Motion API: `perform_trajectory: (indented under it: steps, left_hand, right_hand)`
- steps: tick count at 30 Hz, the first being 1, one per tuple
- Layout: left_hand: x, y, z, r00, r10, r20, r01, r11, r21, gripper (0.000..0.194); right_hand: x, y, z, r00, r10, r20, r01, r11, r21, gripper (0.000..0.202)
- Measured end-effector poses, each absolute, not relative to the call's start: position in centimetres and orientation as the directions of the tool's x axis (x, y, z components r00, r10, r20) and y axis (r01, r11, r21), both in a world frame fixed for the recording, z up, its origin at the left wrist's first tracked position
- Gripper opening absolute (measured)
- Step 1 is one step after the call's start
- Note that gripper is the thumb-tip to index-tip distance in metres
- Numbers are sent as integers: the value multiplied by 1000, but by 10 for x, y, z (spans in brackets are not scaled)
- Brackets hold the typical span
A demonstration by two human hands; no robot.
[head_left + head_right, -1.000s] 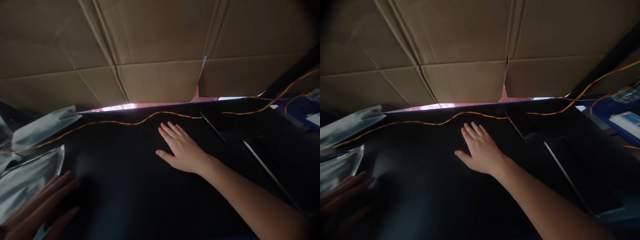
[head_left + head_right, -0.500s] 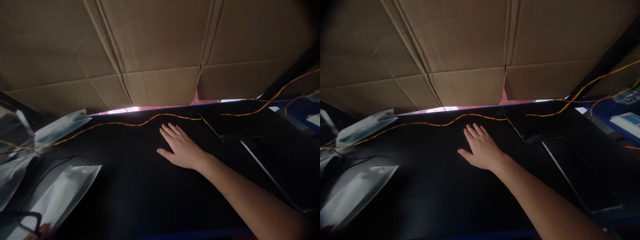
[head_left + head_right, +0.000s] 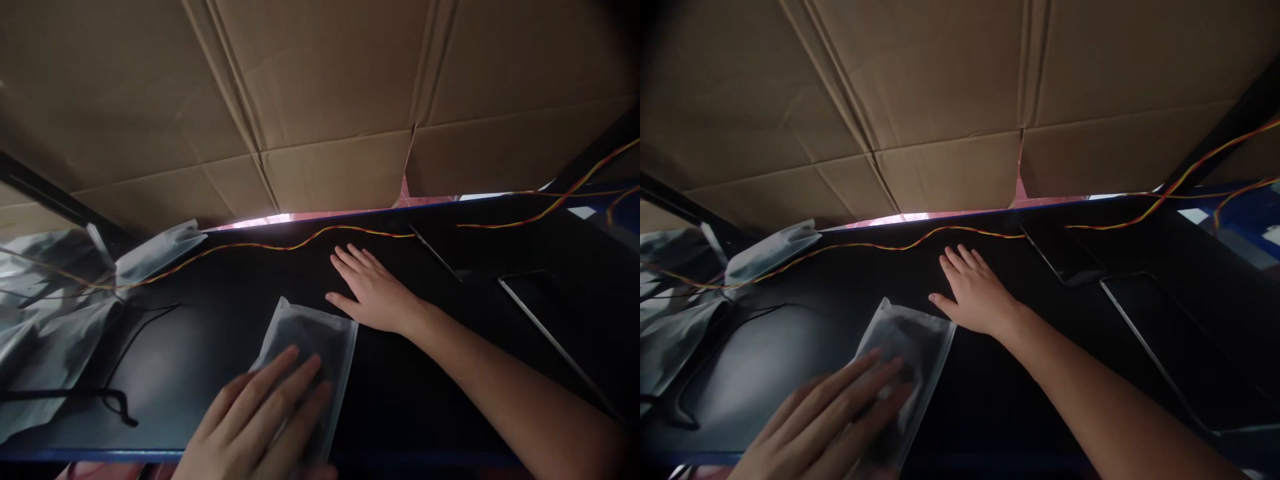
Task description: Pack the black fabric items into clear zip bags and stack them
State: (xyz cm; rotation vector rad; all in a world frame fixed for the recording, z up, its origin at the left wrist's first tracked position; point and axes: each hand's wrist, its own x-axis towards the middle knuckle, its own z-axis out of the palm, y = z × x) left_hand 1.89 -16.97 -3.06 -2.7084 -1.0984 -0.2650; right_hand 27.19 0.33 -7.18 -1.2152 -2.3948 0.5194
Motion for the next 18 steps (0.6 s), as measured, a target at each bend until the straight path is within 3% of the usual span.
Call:
perform_trajectory:
  steps: [4,7,12,16,18]
  left_hand:
    - [29,-111,-22,685,726,67,727,-686,5,66]
    - [34,-70,-29,601,798,35,795,-602,76,61]
    - [32,-23,-34,598,799,55,785,-599,157,60]
    - [21,-6,-32,631,773,61,734,-621,277,58]
    - [18,-3,-32,621,780,82,726,-611,317,52]
  right_hand:
    - [273,11,-72,-442,844,303,616,532,-581,46]
    - [275,12,-62,-378,836,398,554,549,-626,36]
    - [275,-6,-41,-599,685,414,378,698,-609,9]
    - [269,-22,-39,-730,570,378,326,775,-541,24]
    - [263,-26,-43,-763,495,415,305,843,-444,29]
